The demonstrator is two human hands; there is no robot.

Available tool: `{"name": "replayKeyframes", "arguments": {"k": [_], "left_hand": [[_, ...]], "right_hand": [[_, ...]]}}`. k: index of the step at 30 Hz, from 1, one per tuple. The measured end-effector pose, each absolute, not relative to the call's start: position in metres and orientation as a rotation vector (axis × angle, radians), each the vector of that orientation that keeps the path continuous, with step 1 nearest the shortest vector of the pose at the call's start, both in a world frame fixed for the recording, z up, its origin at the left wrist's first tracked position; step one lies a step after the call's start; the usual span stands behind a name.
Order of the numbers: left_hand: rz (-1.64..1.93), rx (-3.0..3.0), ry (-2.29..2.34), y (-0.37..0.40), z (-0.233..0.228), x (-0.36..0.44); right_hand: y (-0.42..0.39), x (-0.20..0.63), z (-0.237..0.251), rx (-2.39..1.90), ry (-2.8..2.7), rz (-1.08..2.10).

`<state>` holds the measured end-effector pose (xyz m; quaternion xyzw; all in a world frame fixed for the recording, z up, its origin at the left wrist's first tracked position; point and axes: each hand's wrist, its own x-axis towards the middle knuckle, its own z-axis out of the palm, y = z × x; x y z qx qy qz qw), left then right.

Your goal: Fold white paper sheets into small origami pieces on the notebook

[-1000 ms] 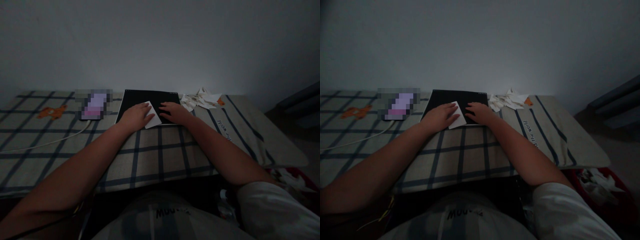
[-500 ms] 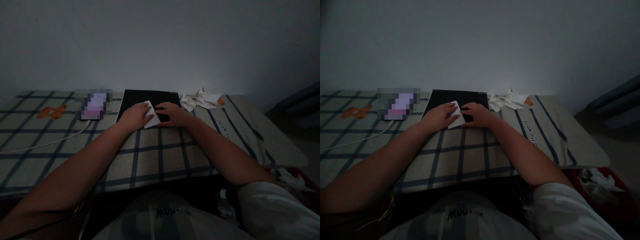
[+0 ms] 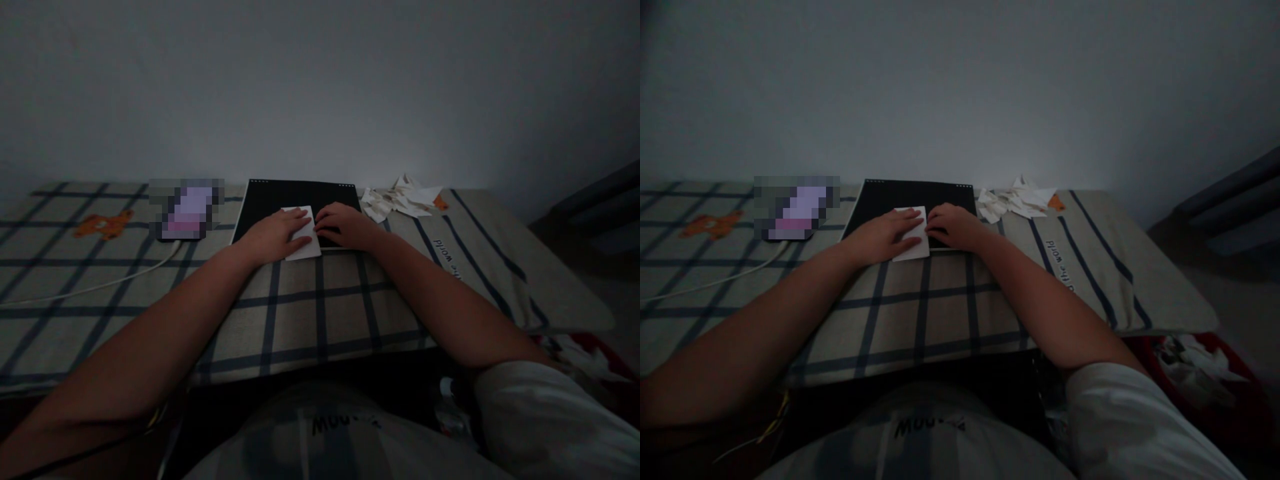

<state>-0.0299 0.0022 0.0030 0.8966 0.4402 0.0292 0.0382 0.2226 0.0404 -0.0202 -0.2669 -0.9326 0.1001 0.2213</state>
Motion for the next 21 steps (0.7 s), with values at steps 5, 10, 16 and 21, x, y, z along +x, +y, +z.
{"name": "replayKeyframes", "arguments": {"k": [5,10,16,21], "left_hand": [[0.074,2.731,1.319,0.003,0.003,-0.029],[0.036,2.714,1.317,0.004,0.003,-0.029],[0.018,2.699,1.327,0.004,0.005,-0.028],[-0.009,2.695,1.329,0.002,0.009,-0.026]], "right_hand": [[0.042,0.217,-0.022,-0.801,-2.579,0.289],[0.048,0.213,-0.030,-0.872,-2.537,0.301],[0.051,0.206,-0.032,-0.966,-2.499,0.269],[0.051,0.203,-0.031,-1.045,-2.506,0.218]]}}
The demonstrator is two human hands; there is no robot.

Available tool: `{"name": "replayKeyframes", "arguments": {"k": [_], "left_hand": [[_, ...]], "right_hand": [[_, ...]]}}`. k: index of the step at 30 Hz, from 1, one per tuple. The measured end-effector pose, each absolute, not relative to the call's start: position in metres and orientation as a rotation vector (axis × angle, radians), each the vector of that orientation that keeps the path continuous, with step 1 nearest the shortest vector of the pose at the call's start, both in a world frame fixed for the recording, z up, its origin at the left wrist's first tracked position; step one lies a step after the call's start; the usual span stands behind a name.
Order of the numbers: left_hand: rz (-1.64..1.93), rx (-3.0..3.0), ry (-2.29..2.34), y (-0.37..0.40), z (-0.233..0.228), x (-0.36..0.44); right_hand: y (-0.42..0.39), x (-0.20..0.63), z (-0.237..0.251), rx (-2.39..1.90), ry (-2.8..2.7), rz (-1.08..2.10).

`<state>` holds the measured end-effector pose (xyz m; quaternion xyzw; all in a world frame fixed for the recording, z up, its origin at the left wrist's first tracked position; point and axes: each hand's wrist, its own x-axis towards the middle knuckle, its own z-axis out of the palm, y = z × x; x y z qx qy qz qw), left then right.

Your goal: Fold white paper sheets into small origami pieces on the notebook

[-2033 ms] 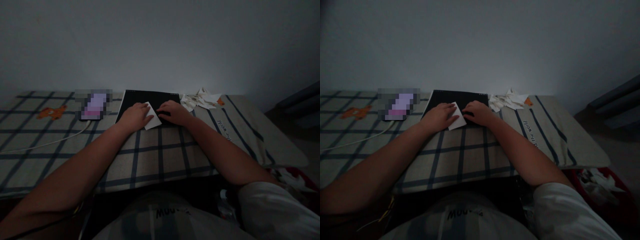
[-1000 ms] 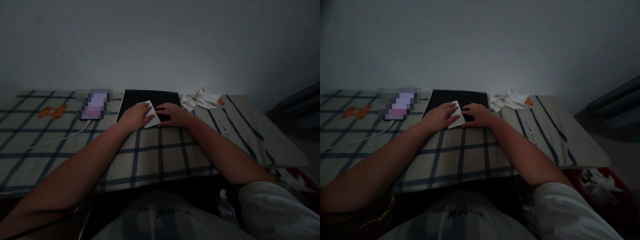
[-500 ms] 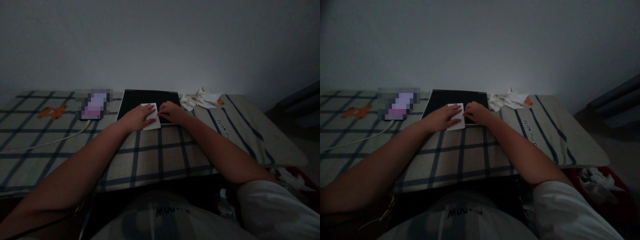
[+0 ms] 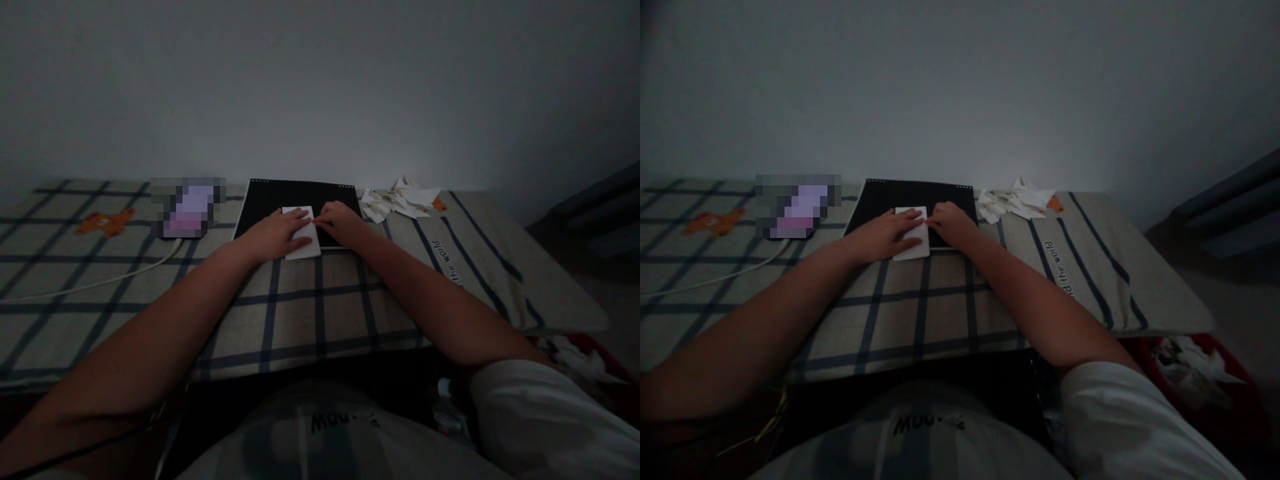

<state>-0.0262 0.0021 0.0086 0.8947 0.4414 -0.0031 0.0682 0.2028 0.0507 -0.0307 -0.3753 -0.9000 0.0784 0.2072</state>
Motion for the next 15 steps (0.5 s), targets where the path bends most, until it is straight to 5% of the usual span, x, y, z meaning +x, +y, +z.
{"name": "replayKeyframes", "arguments": {"k": [15], "left_hand": [[0.015,2.736,1.248,-0.0001,0.0071,-0.0280]], "right_hand": [[0.0458,0.2094,-0.0254,-0.997,-2.557,0.141]]}}
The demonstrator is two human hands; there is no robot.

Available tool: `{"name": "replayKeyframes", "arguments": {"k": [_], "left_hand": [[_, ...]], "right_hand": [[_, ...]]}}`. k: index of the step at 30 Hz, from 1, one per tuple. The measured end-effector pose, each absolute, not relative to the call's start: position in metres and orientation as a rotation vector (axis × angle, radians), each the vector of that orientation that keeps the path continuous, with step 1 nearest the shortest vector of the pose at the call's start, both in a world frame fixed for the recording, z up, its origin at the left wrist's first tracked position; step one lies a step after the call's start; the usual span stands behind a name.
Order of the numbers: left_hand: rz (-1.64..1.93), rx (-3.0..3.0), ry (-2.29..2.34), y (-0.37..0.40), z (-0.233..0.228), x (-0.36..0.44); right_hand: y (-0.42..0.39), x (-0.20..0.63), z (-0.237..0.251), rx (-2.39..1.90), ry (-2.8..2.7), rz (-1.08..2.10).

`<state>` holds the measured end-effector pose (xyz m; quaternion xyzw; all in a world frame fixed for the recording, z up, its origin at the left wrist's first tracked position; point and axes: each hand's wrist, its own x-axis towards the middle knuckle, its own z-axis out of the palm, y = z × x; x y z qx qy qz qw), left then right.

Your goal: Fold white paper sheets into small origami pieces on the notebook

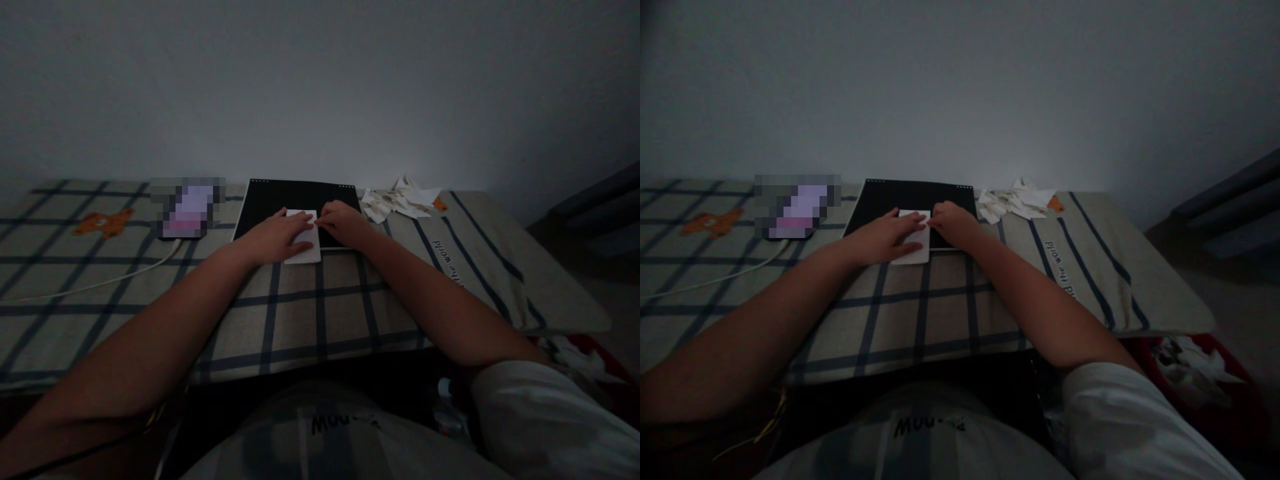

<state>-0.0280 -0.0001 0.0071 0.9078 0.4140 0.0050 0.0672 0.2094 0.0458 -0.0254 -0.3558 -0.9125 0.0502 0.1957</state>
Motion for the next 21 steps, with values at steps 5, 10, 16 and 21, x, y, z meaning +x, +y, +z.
{"name": "replayKeyframes", "arguments": {"k": [5,10,16,21], "left_hand": [[-0.003,2.743,1.182,-0.004,0.011,-0.026],[0.001,2.722,1.162,-0.006,0.012,-0.025],[0.024,2.715,1.234,-0.004,0.009,-0.024],[0.036,2.735,1.316,-0.003,0.005,-0.023]], "right_hand": [[0.048,0.210,-0.026,-1.106,-2.546,0.088],[0.051,0.211,-0.029,-1.132,-2.510,0.042],[0.045,0.210,-0.024,-1.127,-2.534,0.052],[0.035,0.205,-0.018,-1.110,-2.566,0.022]]}}
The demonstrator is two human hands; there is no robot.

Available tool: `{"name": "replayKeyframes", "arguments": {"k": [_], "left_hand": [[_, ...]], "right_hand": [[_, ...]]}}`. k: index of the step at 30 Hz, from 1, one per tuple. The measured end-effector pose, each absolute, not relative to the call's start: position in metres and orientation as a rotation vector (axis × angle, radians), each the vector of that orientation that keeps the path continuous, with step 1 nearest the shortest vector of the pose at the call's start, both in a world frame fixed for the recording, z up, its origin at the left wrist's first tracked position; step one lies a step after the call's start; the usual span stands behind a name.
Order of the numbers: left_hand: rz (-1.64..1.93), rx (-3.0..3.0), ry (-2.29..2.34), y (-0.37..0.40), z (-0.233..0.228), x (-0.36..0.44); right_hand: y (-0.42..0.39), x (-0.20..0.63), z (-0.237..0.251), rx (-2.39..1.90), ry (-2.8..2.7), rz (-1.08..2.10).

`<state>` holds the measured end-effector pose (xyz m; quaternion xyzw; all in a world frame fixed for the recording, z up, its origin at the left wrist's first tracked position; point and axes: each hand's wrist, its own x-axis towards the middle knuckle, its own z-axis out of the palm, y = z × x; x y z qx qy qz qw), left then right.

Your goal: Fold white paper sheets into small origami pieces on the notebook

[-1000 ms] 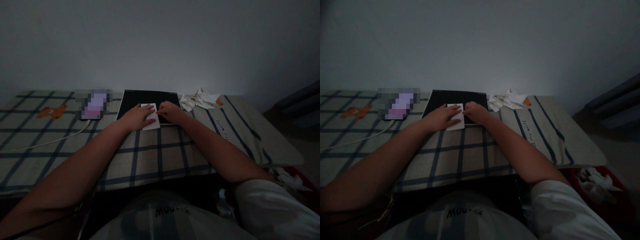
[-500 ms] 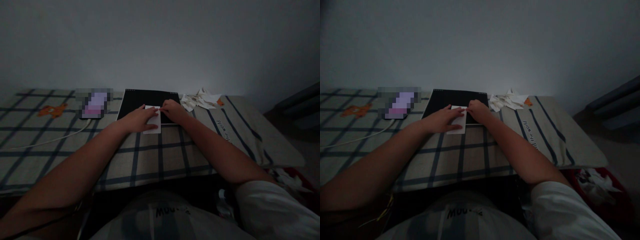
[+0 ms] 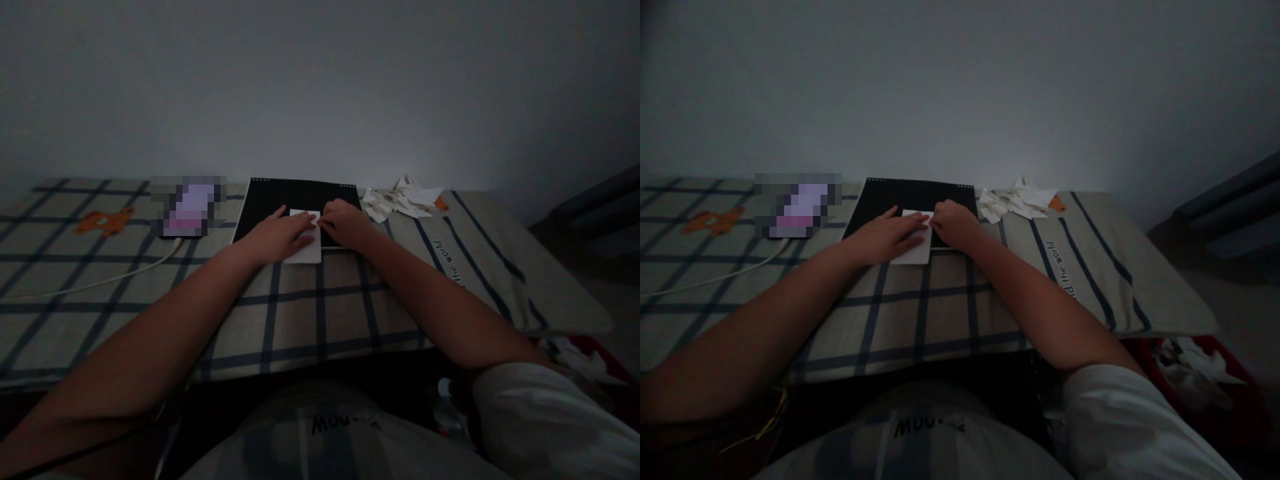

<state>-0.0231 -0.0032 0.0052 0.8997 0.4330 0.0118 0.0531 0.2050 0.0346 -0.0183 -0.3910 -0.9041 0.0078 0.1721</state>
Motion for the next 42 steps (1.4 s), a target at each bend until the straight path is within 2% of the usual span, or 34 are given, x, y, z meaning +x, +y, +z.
{"name": "replayKeyframes", "arguments": {"k": [12,25,42], "left_hand": [[0.121,2.705,1.529,0.003,0.001,-0.028],[0.123,2.658,1.525,0.003,0.000,-0.028],[0.180,2.627,1.534,0.006,-0.004,-0.029]], "right_hand": [[0.030,0.203,-0.015,-0.989,-2.633,0.039],[0.027,0.199,-0.012,-1.015,-2.663,0.016],[0.010,0.206,0.010,-0.789,-2.863,0.122]]}}
